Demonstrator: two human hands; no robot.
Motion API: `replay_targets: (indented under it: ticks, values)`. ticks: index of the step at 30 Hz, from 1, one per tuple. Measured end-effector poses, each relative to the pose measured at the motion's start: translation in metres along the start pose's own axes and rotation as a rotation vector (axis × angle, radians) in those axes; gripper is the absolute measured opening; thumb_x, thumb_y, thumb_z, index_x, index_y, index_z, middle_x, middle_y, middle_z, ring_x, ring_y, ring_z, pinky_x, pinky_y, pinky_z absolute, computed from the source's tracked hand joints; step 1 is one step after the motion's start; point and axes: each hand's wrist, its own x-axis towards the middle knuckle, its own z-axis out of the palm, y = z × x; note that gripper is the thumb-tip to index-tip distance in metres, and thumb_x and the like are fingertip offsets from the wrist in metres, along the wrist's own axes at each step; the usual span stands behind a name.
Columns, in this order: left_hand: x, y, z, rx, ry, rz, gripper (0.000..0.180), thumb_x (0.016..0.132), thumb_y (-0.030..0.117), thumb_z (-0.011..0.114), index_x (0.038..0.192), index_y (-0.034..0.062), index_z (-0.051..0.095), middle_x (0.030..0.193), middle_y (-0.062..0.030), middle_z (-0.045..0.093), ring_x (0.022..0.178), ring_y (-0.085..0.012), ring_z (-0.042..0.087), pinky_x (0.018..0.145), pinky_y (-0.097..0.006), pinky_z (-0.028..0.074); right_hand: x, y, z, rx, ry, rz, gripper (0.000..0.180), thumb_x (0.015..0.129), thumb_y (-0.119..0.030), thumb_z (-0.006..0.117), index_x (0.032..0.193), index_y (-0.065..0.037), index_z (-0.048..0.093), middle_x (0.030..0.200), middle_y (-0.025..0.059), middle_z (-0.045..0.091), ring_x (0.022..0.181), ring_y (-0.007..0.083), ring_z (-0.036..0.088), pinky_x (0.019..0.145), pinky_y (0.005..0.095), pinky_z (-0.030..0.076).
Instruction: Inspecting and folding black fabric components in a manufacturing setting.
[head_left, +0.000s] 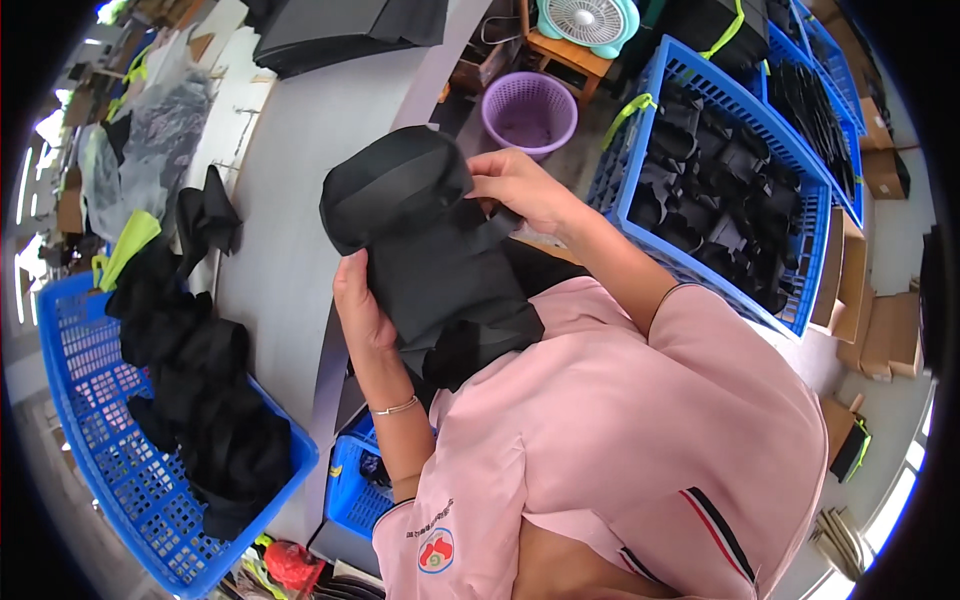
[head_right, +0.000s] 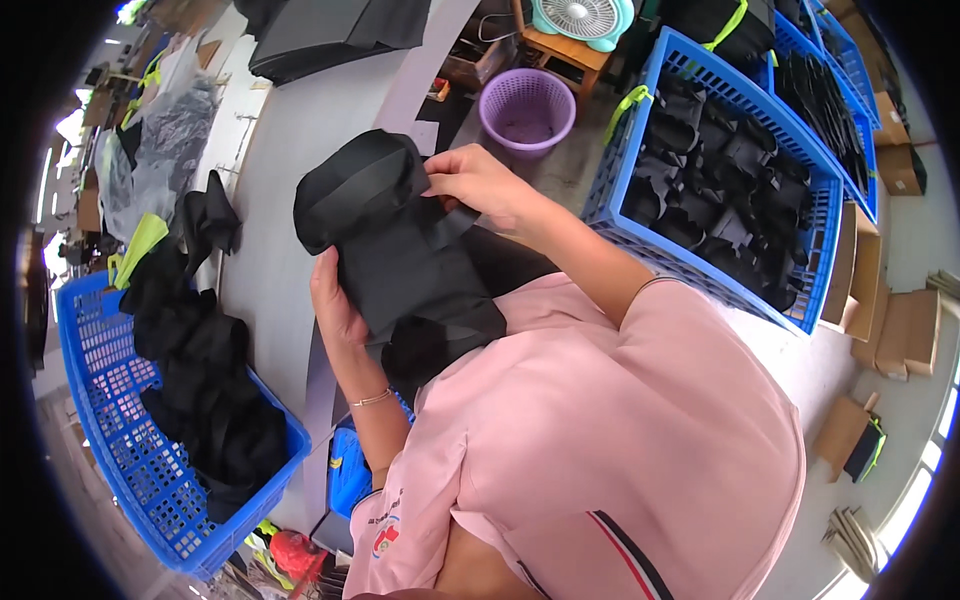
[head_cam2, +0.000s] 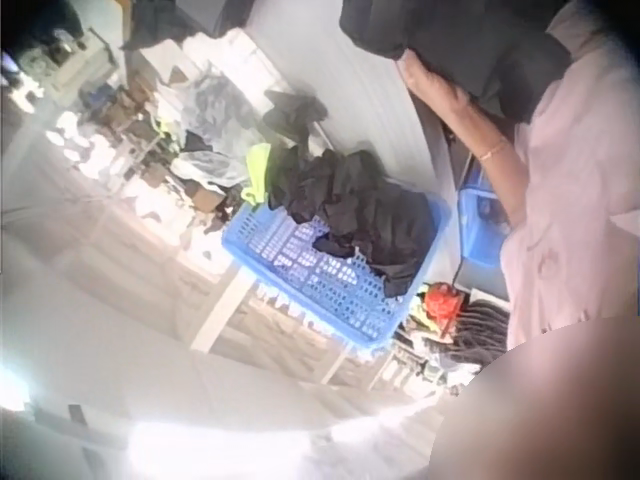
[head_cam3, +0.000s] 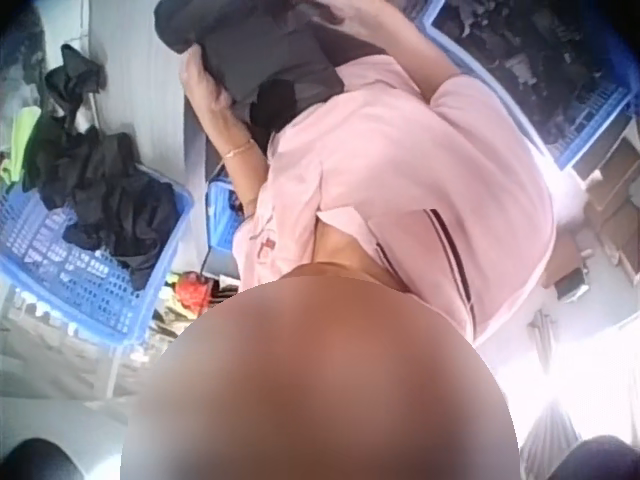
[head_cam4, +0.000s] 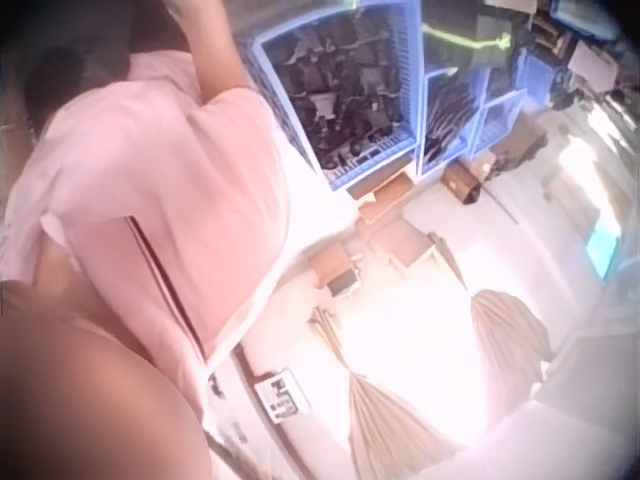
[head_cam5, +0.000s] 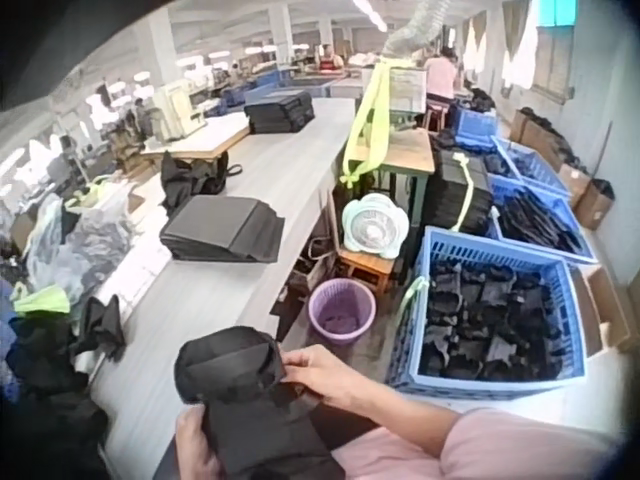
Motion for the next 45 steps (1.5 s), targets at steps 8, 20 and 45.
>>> replay_targets:
  ticks: [8, 20, 45]
  values:
    - [-0.007, -0.011, -0.003, -0.396, -0.072, -0.122, 0.044, 0.096, 0.016, 0.059, 0.136, 0.0003, 0.053, 0.136, -0.0139, 0.059, 0.122, -0.0304, 0.059, 0.106, -0.046, 0.046, -0.016, 0.010, 0.003, 0.567, -0.067, 0.044, 0.029, 0.091, -0.012, 0.063, 0.116, 0.001, 0.068, 0.107, 0.0069, 0.072, 0.089, 0.0133, 0.068, 0.086, 0.0289, 0.054]
    - [0.014, -0.012, 0.025, -0.406, 0.029, 0.072, 0.054, 0.102, 0.031, 0.052, 0.143, -0.0042, 0.043, 0.148, -0.0184, 0.046, 0.134, -0.0329, 0.046, 0.117, -0.049, 0.032, -0.102, 0.052, -0.020, 0.337, -0.195, 0.014, 0.086, 0.077, -0.008, 0.082, 0.149, -0.002, 0.035, 0.145, 0.0107, 0.047, 0.126, 0.0218, 0.052, 0.107, 0.0368, 0.042]
    - [-0.019, -0.078, 0.011, 0.068, 0.122, -0.056, 0.036, 0.101, 0.025, 0.058, 0.127, 0.0012, 0.061, 0.124, -0.0129, 0.066, 0.108, -0.0208, 0.067, 0.089, -0.033, 0.055, -0.304, 0.220, -0.359, -0.568, 1.912, 0.235, 0.046, 0.074, -0.014, 0.072, 0.113, 0.008, 0.062, 0.097, 0.0209, 0.070, 0.068, 0.0294, 0.067, 0.062, 0.0382, 0.057]
